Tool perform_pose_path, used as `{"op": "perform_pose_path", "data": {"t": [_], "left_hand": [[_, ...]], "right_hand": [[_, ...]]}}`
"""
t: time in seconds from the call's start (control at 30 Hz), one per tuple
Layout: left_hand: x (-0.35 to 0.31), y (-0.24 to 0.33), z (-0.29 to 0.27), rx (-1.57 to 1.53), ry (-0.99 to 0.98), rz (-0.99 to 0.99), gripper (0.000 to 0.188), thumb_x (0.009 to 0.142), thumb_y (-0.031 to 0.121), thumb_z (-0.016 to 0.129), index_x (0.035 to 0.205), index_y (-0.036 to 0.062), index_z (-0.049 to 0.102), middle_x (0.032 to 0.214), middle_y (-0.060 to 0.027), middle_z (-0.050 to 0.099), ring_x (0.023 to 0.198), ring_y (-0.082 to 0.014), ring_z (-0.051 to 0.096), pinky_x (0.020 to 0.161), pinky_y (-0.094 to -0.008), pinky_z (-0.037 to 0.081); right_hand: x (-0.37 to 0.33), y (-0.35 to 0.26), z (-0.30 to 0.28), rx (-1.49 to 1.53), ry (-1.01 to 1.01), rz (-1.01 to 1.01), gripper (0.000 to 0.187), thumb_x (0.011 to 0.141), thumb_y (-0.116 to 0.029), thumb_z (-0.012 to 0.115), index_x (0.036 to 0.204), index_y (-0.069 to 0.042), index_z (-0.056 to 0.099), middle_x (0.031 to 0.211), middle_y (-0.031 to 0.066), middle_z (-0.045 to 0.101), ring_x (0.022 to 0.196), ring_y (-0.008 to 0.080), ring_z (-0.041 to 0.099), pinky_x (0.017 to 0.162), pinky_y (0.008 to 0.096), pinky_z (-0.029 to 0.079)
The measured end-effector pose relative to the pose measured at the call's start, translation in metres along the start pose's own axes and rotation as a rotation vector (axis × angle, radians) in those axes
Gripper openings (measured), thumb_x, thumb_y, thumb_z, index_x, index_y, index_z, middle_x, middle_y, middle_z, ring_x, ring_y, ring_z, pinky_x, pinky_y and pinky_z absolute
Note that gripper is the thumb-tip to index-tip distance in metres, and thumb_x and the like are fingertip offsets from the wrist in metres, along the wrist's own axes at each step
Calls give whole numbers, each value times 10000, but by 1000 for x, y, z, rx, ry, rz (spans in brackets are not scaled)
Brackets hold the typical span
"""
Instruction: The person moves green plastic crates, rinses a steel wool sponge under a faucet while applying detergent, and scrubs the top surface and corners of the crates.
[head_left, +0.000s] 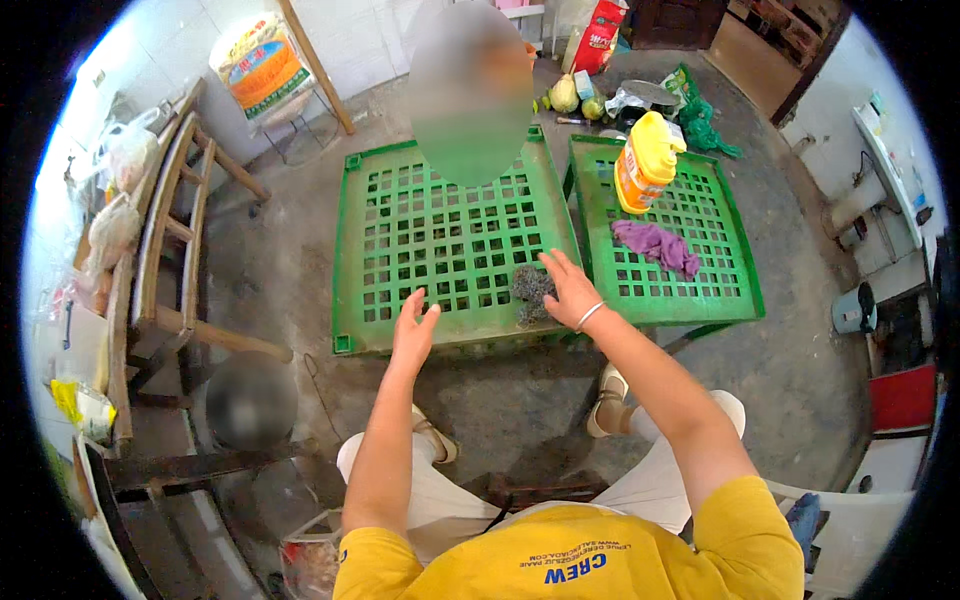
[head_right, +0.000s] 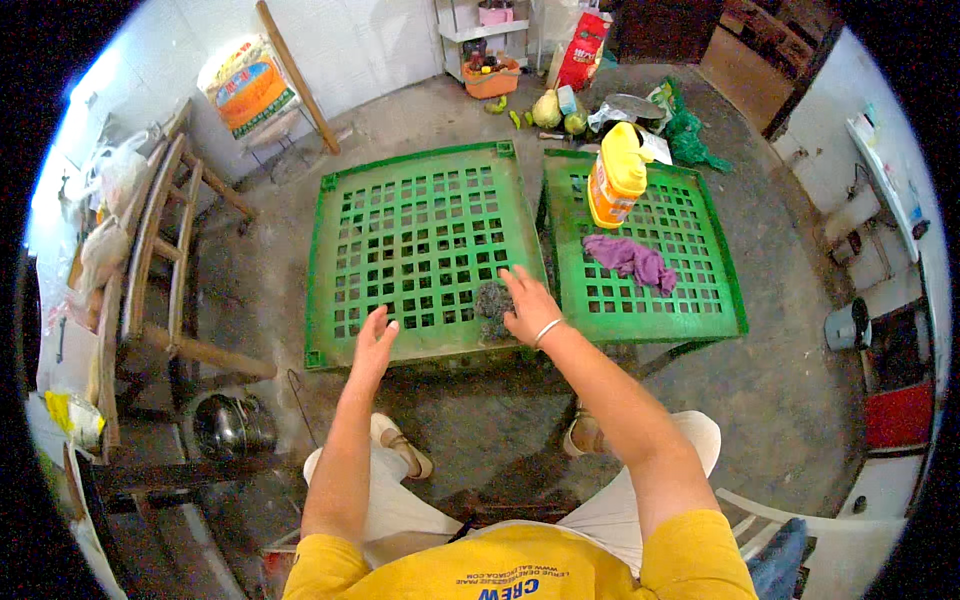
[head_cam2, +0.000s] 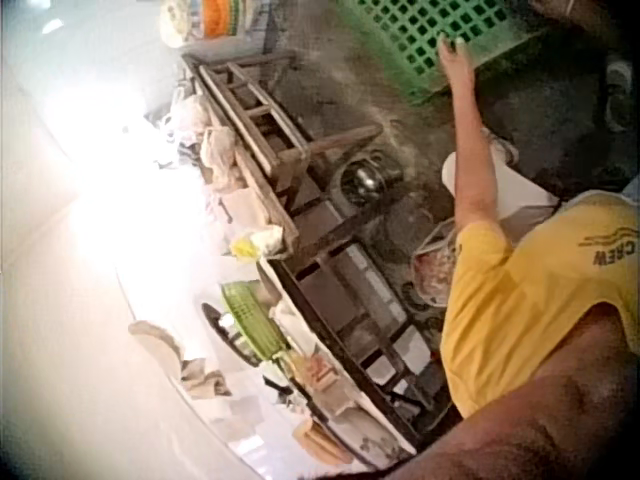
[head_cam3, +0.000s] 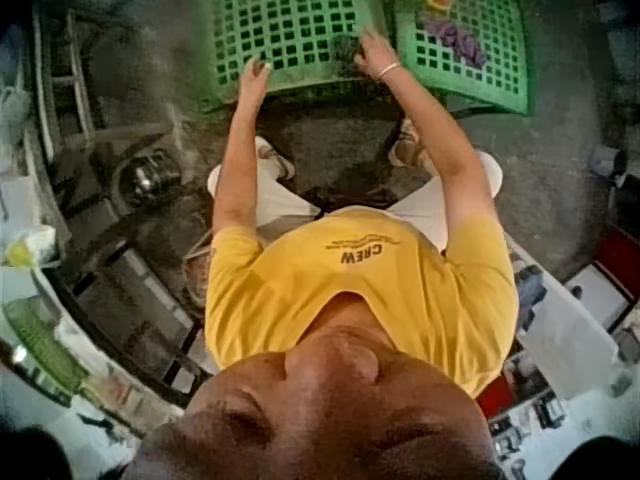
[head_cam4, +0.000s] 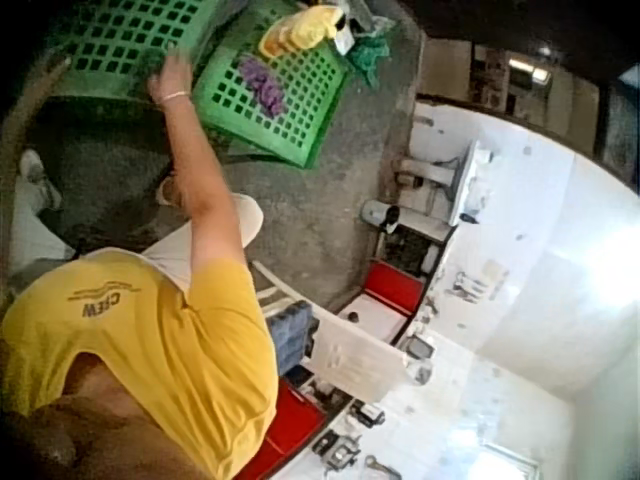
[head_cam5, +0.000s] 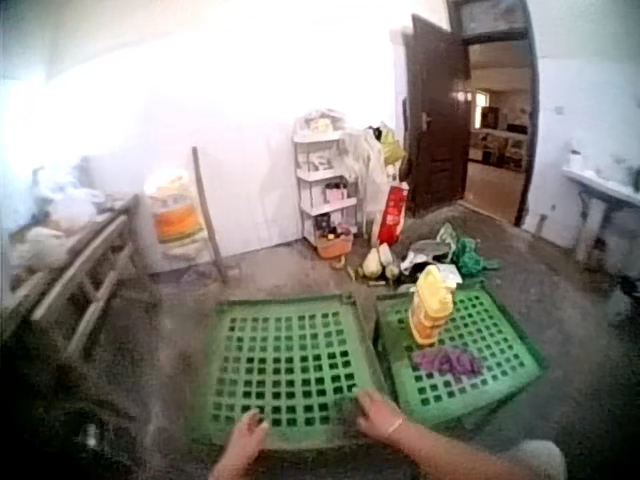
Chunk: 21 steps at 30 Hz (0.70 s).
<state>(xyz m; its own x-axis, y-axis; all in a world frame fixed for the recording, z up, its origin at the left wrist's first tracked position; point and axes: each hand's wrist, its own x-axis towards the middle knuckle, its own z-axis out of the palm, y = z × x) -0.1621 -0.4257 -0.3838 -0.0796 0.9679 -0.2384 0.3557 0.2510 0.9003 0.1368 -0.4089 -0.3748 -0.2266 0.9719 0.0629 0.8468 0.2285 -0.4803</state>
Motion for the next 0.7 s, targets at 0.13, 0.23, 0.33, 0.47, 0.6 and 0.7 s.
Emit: {"op": "perform_pose_path", "data": {"t": [0.13,0.23,0.33,0.47,0.6,0.7], "left_hand": [[13,17,3,181,-33,142,532,862,278,563,1316,54,399,1334,-176,411,1238,-319,380,1018,-414,315],[14,20,-14,268,40,191,500,860,242,559,1300,45,425,1335,-163,419,1242,-285,386,1021,-385,305],[19,16,-48,208,146,155,477,855,221,551,1286,43,447,1291,-174,466,1225,-285,411,1015,-368,312],[22,-17,-85,-72,223,84,415,916,224,475,1281,29,440,1298,-143,461,1211,-248,420,995,-351,331],[26,-33,-79,-156,251,73,409,948,261,422,1267,7,449,1290,-130,469,1212,-224,416,1008,-333,310],[27,-47,-70,-188,292,81,412,958,280,403,1250,-4,461,1274,-127,480,1199,-215,424,1013,-323,301]], "right_hand": [[7,9,10,-175,-258,-61,526,751,-120,621,1249,-123,451,1250,203,450,1114,364,469,932,414,414],[23,3,13,-191,-325,-25,447,730,-101,618,1162,-102,502,1206,203,470,1033,363,515,884,409,445],[41,-21,15,-44,-185,-224,404,713,-64,591,1109,-90,521,1216,196,467,1033,359,523,885,404,449],[74,-101,58,106,-149,-449,458,713,-55,565,1162,-123,505,1117,134,518,992,319,534,842,401,466],[90,-153,118,72,-253,-532,379,761,-76,510,1102,-217,596,886,102,564,893,289,552,752,392,465],[79,-142,121,-95,-323,-691,227,744,-122,543,912,-197,676,856,91,554,913,263,545,775,378,437]]}}
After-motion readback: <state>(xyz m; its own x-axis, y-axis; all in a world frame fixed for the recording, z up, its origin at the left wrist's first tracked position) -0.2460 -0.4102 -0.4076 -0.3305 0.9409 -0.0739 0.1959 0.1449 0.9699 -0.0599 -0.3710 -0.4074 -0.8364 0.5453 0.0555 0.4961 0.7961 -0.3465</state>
